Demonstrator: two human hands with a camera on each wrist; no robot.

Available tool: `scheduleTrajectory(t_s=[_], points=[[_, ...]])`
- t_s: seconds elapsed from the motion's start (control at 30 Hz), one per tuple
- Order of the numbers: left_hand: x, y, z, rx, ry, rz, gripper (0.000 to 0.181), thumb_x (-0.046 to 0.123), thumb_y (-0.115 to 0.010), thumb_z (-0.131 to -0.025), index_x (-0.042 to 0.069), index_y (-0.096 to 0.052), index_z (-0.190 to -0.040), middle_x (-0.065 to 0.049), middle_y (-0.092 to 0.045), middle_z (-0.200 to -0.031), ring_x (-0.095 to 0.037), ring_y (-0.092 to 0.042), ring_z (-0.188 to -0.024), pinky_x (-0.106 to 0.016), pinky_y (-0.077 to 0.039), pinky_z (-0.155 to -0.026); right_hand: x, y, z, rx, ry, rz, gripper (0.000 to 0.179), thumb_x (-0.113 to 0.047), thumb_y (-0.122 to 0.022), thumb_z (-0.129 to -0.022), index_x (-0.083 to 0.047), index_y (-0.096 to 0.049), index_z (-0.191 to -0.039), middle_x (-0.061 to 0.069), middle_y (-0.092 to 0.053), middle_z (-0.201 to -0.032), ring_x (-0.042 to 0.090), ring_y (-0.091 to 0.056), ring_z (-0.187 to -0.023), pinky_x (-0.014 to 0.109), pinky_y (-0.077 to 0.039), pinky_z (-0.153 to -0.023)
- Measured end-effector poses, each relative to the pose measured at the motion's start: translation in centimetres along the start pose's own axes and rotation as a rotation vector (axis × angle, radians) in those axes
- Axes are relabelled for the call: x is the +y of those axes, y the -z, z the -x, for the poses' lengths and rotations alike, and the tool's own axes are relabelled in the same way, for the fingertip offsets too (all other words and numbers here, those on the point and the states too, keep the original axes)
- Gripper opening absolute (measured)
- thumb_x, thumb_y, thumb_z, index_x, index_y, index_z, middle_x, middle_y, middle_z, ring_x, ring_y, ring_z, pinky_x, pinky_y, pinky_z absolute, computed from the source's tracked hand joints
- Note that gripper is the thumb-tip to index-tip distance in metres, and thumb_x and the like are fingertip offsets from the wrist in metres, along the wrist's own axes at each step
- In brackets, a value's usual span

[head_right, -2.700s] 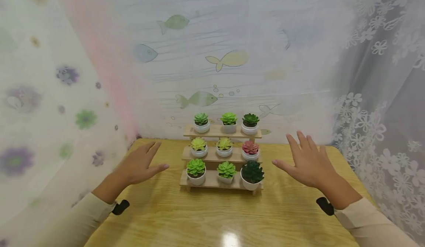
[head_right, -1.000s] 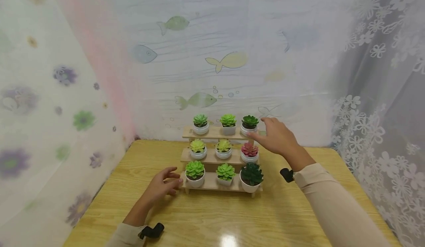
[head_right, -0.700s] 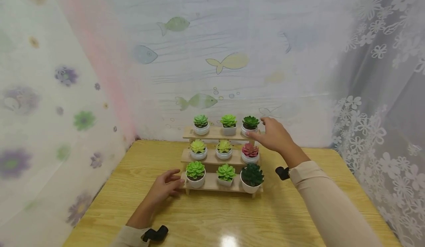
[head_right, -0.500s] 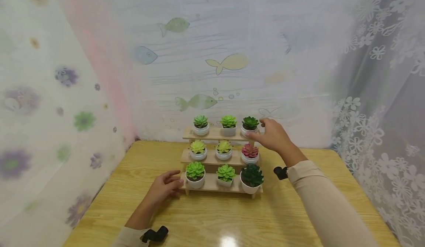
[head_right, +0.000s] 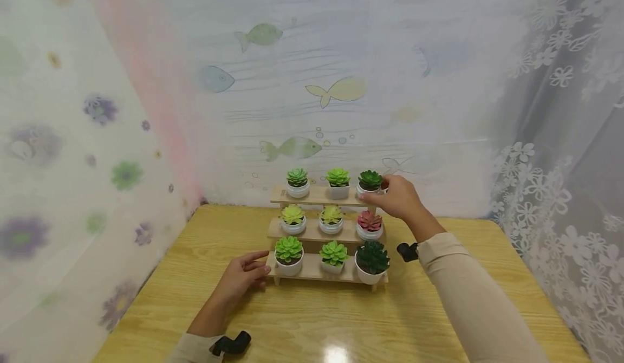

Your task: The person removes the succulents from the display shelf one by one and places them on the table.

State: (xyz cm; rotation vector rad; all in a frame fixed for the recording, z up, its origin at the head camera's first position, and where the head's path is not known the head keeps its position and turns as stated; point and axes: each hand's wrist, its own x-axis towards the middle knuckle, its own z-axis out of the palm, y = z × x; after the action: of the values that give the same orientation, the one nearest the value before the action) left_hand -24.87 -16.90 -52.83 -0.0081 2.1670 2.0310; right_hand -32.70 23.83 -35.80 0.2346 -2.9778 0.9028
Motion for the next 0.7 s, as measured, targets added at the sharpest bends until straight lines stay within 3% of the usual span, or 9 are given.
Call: scheduleTrajectory(t_s=[0.23,0.33,0.5,0.7], points=[[-0.01,-0.22,-0.15,-0.004,-0.004,0.026,0.051,0.009,-0.074,-0.096,0.004,-0.060,-0.144,-0.015,-0.073,-0.111,-0.019,-0.073,-0.083,-0.033,-0.062,-0.067,0.07,-0.11,-0.20,0.045,-0.016,-0.005,0.100,-0.058,-0.072,-0.093,0.009,-0.034,-0.157,0.033,-0.053,-0.144,0.051,-0.053,-0.130,0.061,-0.053,-0.097],[-0.08,-0.17,-0.17,-0.007,-0.003,0.038,0.051,0.008,-0.074,-0.096,0.004,-0.060,-0.144,-0.015,-0.074,-0.111,-0.020,-0.073,-0.081,-0.033,-0.062,-0.066,0.09,-0.09,-0.16,0.064,-0.008,-0.002,0.096,-0.058,-0.072,-0.092,0.007,-0.040,-0.154,0.032,-0.055,-0.143,0.050,-0.054,-0.129,0.061,-0.053,-0.096],[-0.10,-0.08,-0.23,-0.016,-0.004,0.056,0.051,0.010,-0.075,-0.095,0.005,-0.061,-0.144,-0.016,-0.074,-0.112,-0.020,-0.073,-0.080,-0.033,-0.062,-0.067,0.12,-0.06,0.04,0.122,0.007,0.001,0.070,-0.059,-0.073,-0.091,0.000,-0.064,-0.128,0.028,-0.061,-0.134,0.047,-0.060,-0.118,0.058,-0.055,-0.088],[-0.20,0.10,0.07,0.003,0.022,0.055,0.053,0.008,-0.075,-0.095,0.005,-0.059,-0.145,-0.015,-0.073,-0.111,-0.021,-0.075,-0.082,-0.034,-0.063,-0.067,-0.16,-0.34,0.16,0.139,0.031,-0.026,0.061,-0.064,-0.072,-0.089,-0.006,-0.065,-0.106,0.025,-0.063,-0.127,0.044,-0.060,-0.117,0.057,-0.055,-0.087]])
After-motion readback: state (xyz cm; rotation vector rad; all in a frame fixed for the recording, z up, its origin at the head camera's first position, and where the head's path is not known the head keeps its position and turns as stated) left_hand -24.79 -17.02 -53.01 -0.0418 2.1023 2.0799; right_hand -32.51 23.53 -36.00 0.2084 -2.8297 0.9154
